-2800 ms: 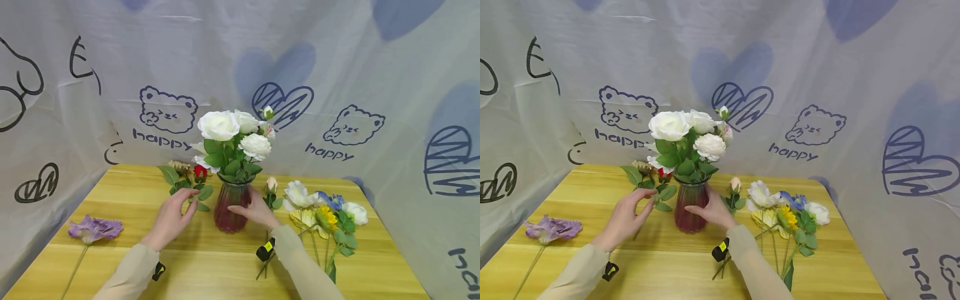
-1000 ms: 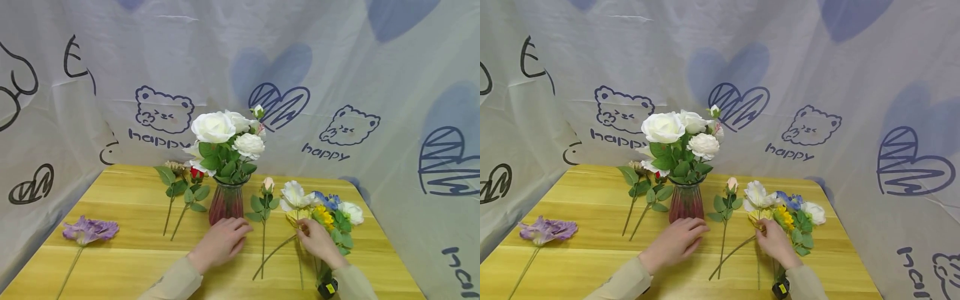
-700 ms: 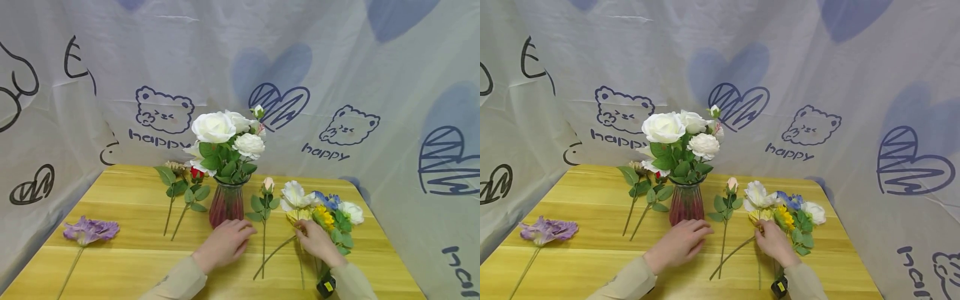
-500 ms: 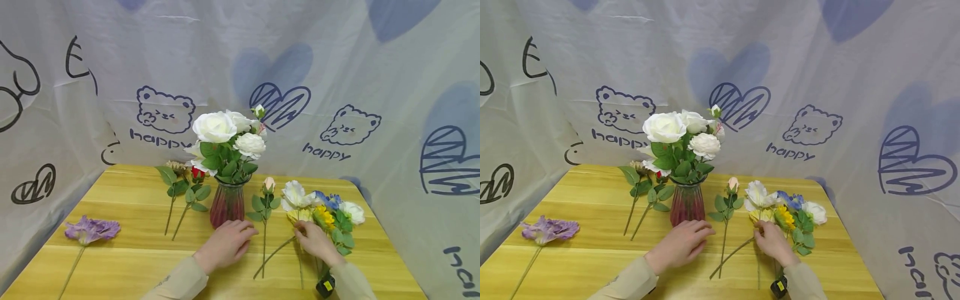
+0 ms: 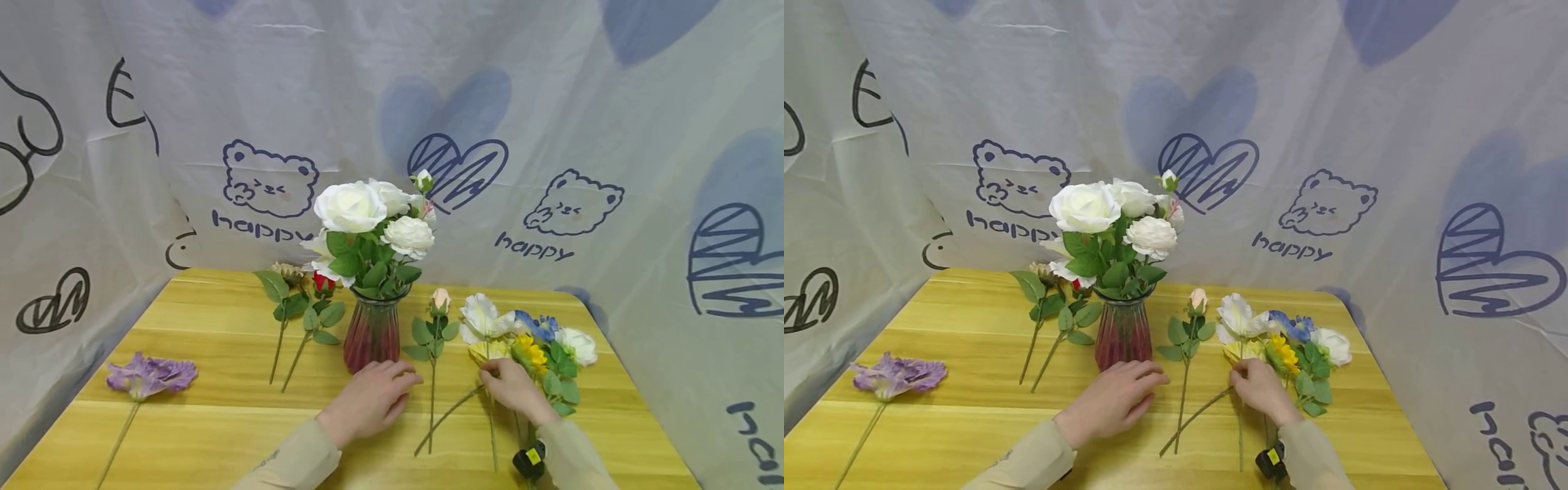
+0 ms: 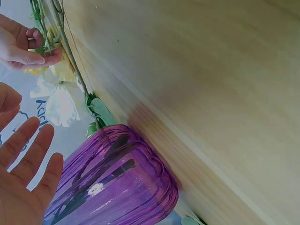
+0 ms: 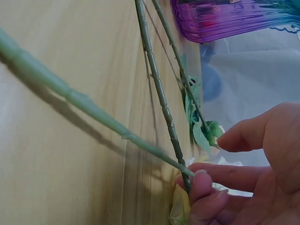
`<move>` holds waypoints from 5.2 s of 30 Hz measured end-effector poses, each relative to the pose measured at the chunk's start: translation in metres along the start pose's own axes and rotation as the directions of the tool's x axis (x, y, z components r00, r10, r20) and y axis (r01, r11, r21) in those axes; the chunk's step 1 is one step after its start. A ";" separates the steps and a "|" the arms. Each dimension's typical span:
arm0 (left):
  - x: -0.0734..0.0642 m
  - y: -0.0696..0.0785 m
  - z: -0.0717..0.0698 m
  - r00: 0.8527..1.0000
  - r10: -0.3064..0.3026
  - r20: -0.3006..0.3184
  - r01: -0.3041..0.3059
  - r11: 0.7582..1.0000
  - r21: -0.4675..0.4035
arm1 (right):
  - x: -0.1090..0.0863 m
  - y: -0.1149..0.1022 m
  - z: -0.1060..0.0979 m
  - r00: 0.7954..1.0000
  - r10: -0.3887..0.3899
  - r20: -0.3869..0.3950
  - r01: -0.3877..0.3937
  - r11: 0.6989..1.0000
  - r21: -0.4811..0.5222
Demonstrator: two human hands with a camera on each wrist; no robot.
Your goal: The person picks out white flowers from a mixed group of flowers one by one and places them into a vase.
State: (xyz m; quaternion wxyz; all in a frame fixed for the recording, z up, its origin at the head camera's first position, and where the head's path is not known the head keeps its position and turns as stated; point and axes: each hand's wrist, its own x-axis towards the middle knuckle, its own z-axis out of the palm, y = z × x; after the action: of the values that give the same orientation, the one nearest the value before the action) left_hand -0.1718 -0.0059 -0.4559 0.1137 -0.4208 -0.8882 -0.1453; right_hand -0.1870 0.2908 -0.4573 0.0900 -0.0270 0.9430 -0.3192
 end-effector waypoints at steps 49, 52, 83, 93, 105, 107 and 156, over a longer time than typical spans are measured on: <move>0.023 0.053 0.033 0.959 -0.029 0.282 0.043 0.998 -0.043 | 0.008 -0.005 -0.012 0.996 0.092 -0.011 -0.086 0.962 0.258; 0.023 0.054 0.032 0.954 -0.006 0.298 0.033 0.996 -0.084 | 0.010 -0.006 -0.012 0.995 0.093 -0.025 -0.082 0.957 0.279; 0.021 0.041 0.018 0.962 0.047 0.269 0.026 0.965 -0.262 | 0.031 -0.015 0.000 0.920 0.020 -0.393 0.132 0.925 0.357; 0.015 0.026 -0.001 0.991 -0.101 0.088 0.121 0.955 -0.269 | 0.020 -0.046 -0.006 0.904 -0.046 -0.425 0.232 0.888 0.398; 0.016 0.012 -0.021 0.923 -0.142 -0.358 0.049 0.965 -0.257 | 0.023 -0.071 -0.008 0.844 -0.145 -0.516 0.403 0.807 0.432; 0.016 0.008 -0.024 0.892 -0.135 -0.431 0.025 0.968 -0.250 | 0.022 -0.077 -0.009 0.834 -0.153 -0.530 0.423 0.794 0.436; 0.024 -0.034 -0.070 0.582 -0.108 -0.806 0.017 0.993 -0.120 | 0.025 -0.201 -0.049 0.569 -0.368 -0.736 0.784 0.513 0.350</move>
State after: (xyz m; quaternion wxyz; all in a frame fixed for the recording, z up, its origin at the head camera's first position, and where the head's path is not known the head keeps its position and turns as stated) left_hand -0.2077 -0.0345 -0.3885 0.4798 -0.2819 -0.7445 -0.3687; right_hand -0.2218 0.1576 -0.3010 -0.3146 -0.2275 0.6767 -0.6256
